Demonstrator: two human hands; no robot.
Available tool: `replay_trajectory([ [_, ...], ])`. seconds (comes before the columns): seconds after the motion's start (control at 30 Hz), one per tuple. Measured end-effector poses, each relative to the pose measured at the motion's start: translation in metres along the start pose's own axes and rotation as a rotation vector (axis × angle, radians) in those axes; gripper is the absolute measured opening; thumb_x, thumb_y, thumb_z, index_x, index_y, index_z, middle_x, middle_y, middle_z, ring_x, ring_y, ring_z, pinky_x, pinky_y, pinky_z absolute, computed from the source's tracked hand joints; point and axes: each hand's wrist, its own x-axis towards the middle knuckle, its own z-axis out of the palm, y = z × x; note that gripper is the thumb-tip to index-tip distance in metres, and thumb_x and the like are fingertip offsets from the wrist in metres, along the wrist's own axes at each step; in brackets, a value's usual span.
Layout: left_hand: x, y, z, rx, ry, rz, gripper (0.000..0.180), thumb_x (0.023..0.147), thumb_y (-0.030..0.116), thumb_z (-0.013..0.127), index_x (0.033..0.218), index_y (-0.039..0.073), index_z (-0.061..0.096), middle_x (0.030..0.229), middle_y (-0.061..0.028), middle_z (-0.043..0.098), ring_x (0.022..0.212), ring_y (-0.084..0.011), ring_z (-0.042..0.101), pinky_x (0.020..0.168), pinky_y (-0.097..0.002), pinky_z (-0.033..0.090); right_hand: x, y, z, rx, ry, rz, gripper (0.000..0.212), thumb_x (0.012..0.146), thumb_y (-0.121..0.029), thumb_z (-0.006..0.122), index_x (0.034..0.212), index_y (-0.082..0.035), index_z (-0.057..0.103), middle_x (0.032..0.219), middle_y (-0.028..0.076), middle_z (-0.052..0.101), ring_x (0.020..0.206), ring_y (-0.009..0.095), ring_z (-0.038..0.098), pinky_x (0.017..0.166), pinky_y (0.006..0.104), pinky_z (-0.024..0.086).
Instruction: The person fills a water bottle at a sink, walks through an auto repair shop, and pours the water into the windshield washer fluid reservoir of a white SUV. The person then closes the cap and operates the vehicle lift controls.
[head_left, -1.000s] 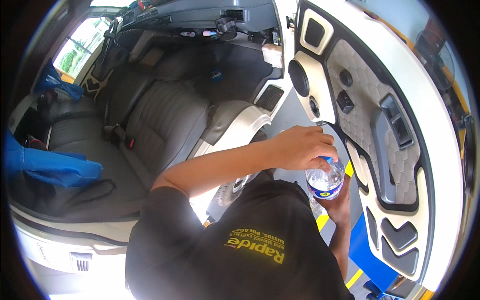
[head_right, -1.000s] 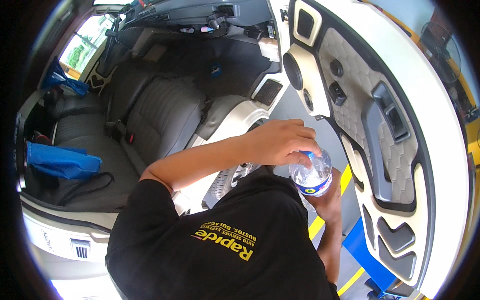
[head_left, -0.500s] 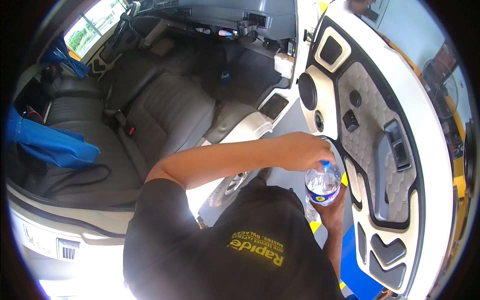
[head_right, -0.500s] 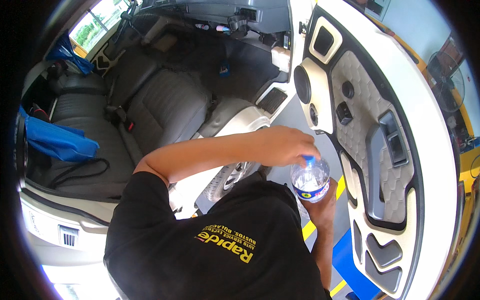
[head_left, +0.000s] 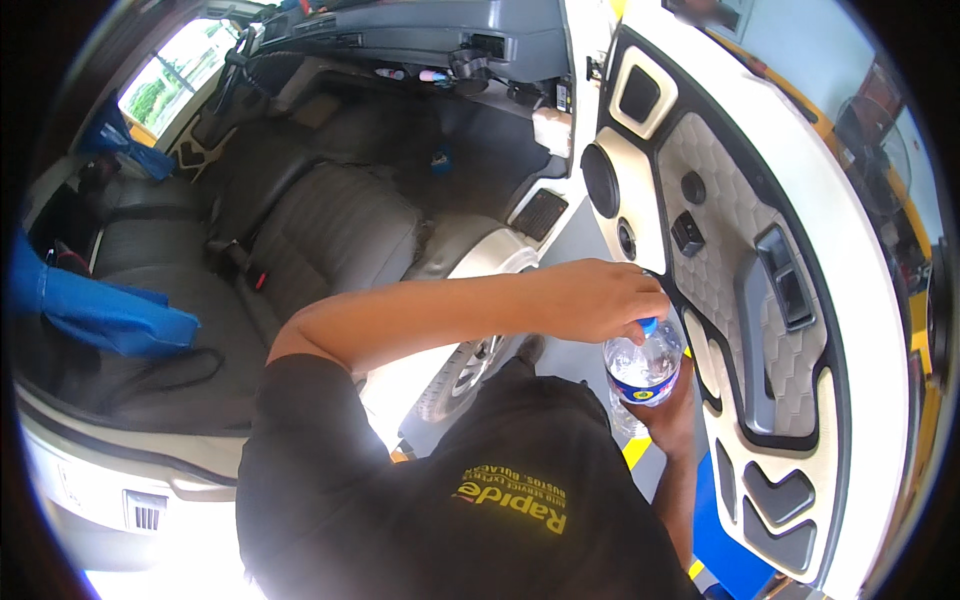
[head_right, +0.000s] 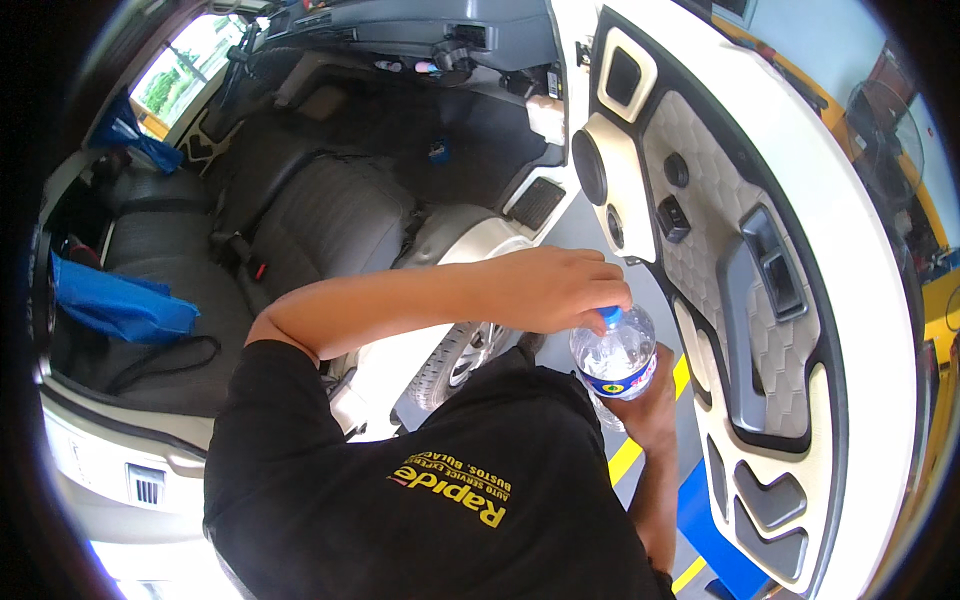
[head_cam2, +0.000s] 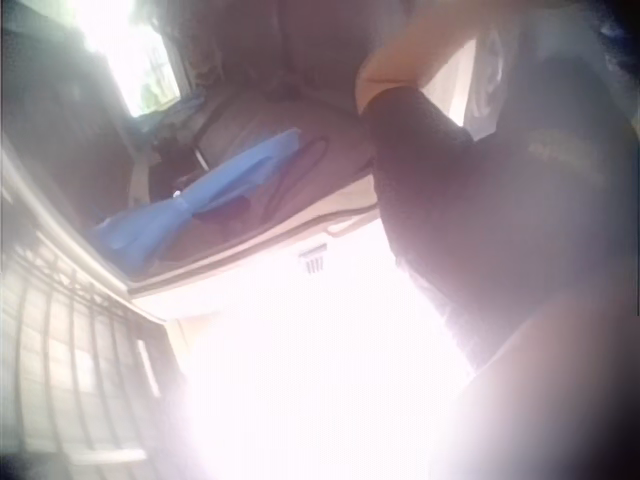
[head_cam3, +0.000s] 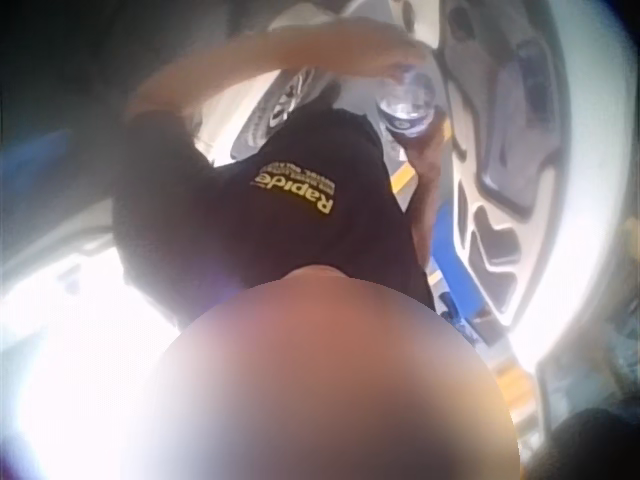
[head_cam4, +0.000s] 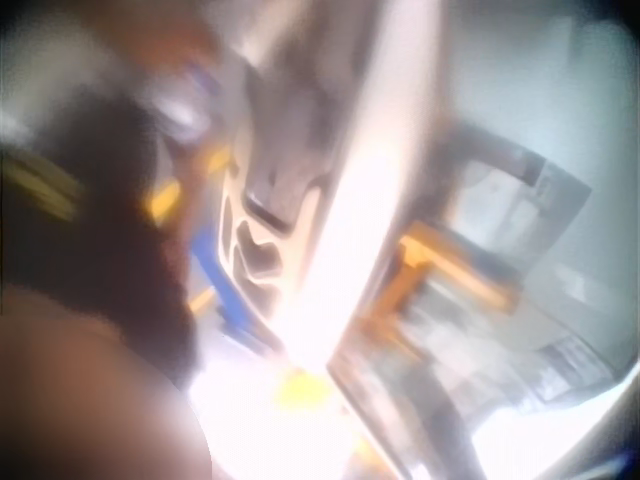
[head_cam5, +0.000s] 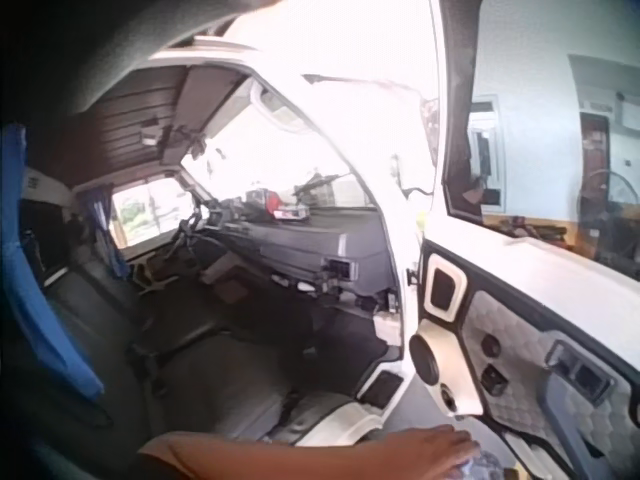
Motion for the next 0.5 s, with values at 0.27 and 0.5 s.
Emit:
replay_trajectory([
  [0.27, 0.006, -0.022, -0.018, -0.123, -0.074, -0.383, 0.032, 0.093, 0.033, 0.071, 0.109, 0.007, 0.059, 0.089, -0.0150, 0.071, 0.087, -0.0385, 0.069, 0.077, -0.0475, 0.053, 0.036, -0.020, 0.001, -0.118, 0.009, 0.107, 0.080, 0.068, -0.019, 0.096, 0.128, -0.004, 0.045, 0.122, 0.019, 0.064, 0.112, 0.030, 0.067, 0.092, 0.0421, 0.054],
  [0.5, -0.008, -0.090, -0.032, -0.144, 0.086, 0.056, 0.033, 0.094, 0.035, 0.069, 0.102, 0.007, 0.054, 0.083, -0.0140, 0.069, 0.083, -0.0384, 0.069, 0.069, -0.0498, 0.052, 0.095, -0.022, 0.008, 0.059, -0.160, 0.161, 0.088, 0.062, -0.011, 0.096, 0.133, -0.003, 0.046, 0.121, 0.013, 0.062, 0.117, 0.026, 0.062, 0.099, 0.0398, 0.048],
])
